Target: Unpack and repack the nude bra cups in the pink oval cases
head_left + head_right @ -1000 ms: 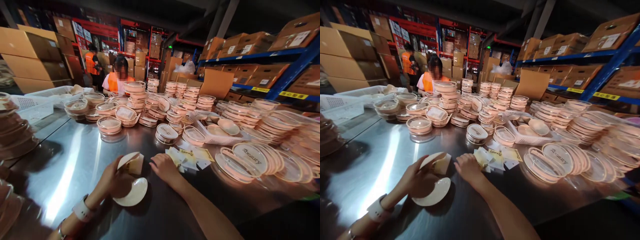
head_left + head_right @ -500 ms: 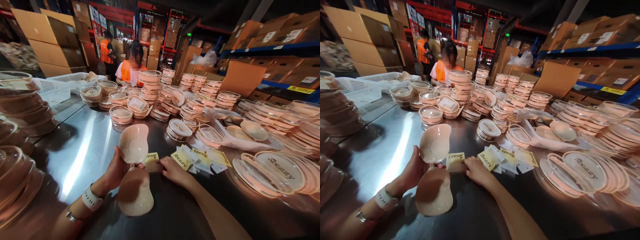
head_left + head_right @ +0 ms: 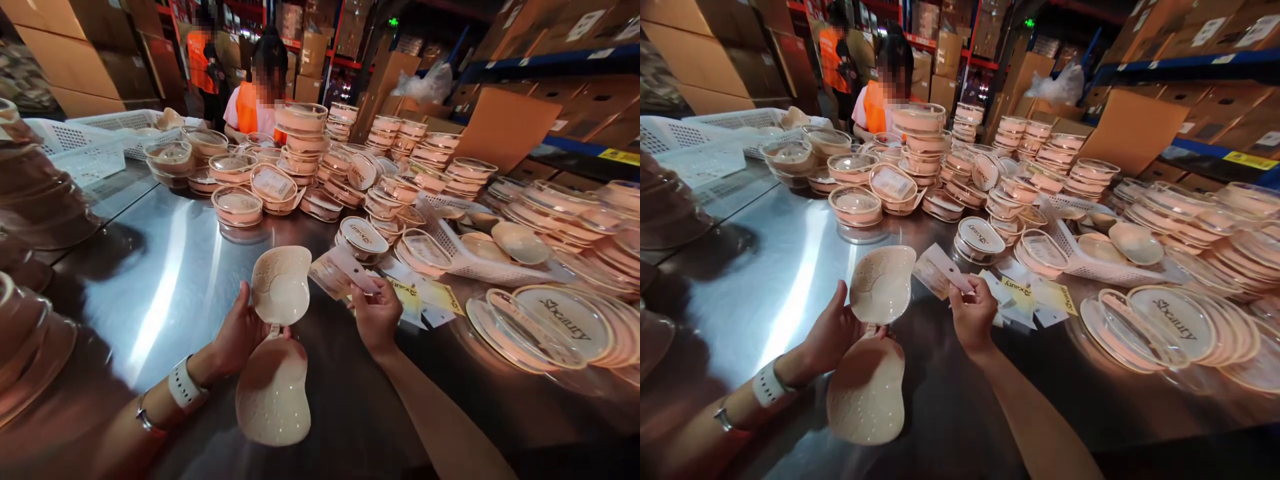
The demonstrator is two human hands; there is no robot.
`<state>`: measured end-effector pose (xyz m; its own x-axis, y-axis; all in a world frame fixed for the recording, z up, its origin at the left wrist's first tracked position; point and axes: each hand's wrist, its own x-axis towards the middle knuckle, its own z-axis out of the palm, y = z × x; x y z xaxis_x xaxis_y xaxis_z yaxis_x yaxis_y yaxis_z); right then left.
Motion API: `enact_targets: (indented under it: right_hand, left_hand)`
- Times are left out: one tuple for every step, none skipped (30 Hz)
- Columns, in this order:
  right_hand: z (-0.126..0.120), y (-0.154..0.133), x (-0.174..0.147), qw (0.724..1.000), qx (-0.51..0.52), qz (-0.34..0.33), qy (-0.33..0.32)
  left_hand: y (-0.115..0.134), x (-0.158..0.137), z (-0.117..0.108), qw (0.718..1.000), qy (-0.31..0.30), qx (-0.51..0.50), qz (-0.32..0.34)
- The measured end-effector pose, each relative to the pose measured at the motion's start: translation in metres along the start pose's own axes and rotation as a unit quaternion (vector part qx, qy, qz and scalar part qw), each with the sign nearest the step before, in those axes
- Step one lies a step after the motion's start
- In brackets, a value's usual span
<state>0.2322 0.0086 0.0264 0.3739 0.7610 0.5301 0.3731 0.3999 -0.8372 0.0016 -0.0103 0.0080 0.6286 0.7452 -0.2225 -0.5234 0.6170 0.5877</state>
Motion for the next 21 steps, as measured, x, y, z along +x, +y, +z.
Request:
enact_targets:
  right_hand:
    - [0.001, -0.001, -0.002, 1.0, 0.018, 0.024, -0.009]
    - [0.002, -0.002, -0.003, 0.999, 0.037, 0.038, -0.011]
    - [0.003, -0.001, -0.005, 0.998, 0.053, 0.036, -0.006]
    - [0.004, 0.001, -0.007, 0.998, 0.064, 0.018, 0.002]
    - [0.004, 0.003, -0.009, 0.998, 0.068, -0.012, 0.004]
    - [0.004, 0.005, -0.011, 0.996, 0.068, -0.051, 0.001]
    - [0.003, 0.008, -0.013, 0.993, 0.065, -0.095, -0.017]
    - [0.002, 0.01, -0.014, 0.987, 0.06, -0.139, -0.05]
    - [0.001, 0.011, -0.016, 0.977, 0.053, -0.181, -0.097]
    - [0.0, 0.011, -0.017, 0.963, 0.043, -0.221, -0.152]
    - [-0.001, 0.011, -0.018, 0.943, 0.029, -0.26, -0.208]
    - [-0.001, 0.011, -0.018, 0.918, 0.006, -0.298, -0.261]
    - [0.0, 0.01, -0.018, 0.891, -0.022, -0.333, -0.309]
    - [0.0, 0.01, -0.017, 0.862, -0.051, -0.366, -0.346]
    - [0.002, 0.01, -0.016, 0.834, -0.077, -0.397, -0.375]
    - [0.003, 0.01, -0.014, 0.808, -0.099, -0.425, -0.396]
    - [0.005, 0.011, -0.013, 0.788, -0.119, -0.446, -0.407]
    - [0.006, 0.012, -0.011, 0.774, -0.134, -0.463, -0.41]
    - [0.007, 0.013, -0.01, 0.766, -0.146, -0.477, -0.405]
    - [0.007, 0.013, -0.009, 0.762, -0.156, -0.489, -0.395]
    - [0.007, 0.012, -0.009, 0.756, -0.161, -0.503, -0.386]
  left_hand:
    - [-0.001, 0.0, 0.001, 1.0, 0.006, -0.011, -0.008]
    - [-0.002, 0.001, 0.001, 1.0, 0.013, -0.021, -0.017]
    - [-0.003, 0.001, 0.002, 0.999, 0.019, -0.03, -0.027]
    - [-0.003, 0.002, 0.001, 0.998, 0.025, -0.035, -0.035]
    - [-0.003, 0.002, 0.001, 0.998, 0.03, -0.037, -0.04]
    - [-0.004, 0.003, 0.001, 0.998, 0.032, -0.038, -0.043]
    - [-0.005, 0.003, 0.0, 0.998, 0.031, -0.038, -0.046]
    - [-0.006, 0.003, 0.0, 0.998, 0.029, -0.036, -0.05]
    - [-0.007, 0.004, 0.0, 0.998, 0.024, -0.036, -0.055]
    - [-0.009, 0.004, 0.0, 0.997, 0.017, -0.039, -0.063]
    - [-0.01, 0.005, 0.0, 0.996, 0.007, -0.046, -0.069]
    - [-0.012, 0.005, 0.0, 0.996, -0.001, -0.057, -0.075]
    - [-0.013, 0.005, 0.0, 0.995, -0.01, -0.07, -0.076]
    - [-0.014, 0.006, 0.0, 0.993, -0.02, -0.083, -0.078]
    - [-0.014, 0.006, -0.001, 0.992, -0.026, -0.093, -0.081]
    - [-0.014, 0.006, -0.002, 0.991, -0.03, -0.098, -0.085]
    - [-0.014, 0.006, -0.004, 0.99, -0.032, -0.099, -0.093]
    - [-0.013, 0.005, -0.006, 0.989, -0.03, -0.097, -0.107]
    - [-0.011, 0.005, -0.008, 0.988, -0.026, -0.094, -0.123]
    - [-0.009, 0.005, -0.01, 0.986, -0.017, -0.09, -0.141]
    - [-0.007, 0.006, -0.012, 0.983, -0.008, -0.088, -0.159]
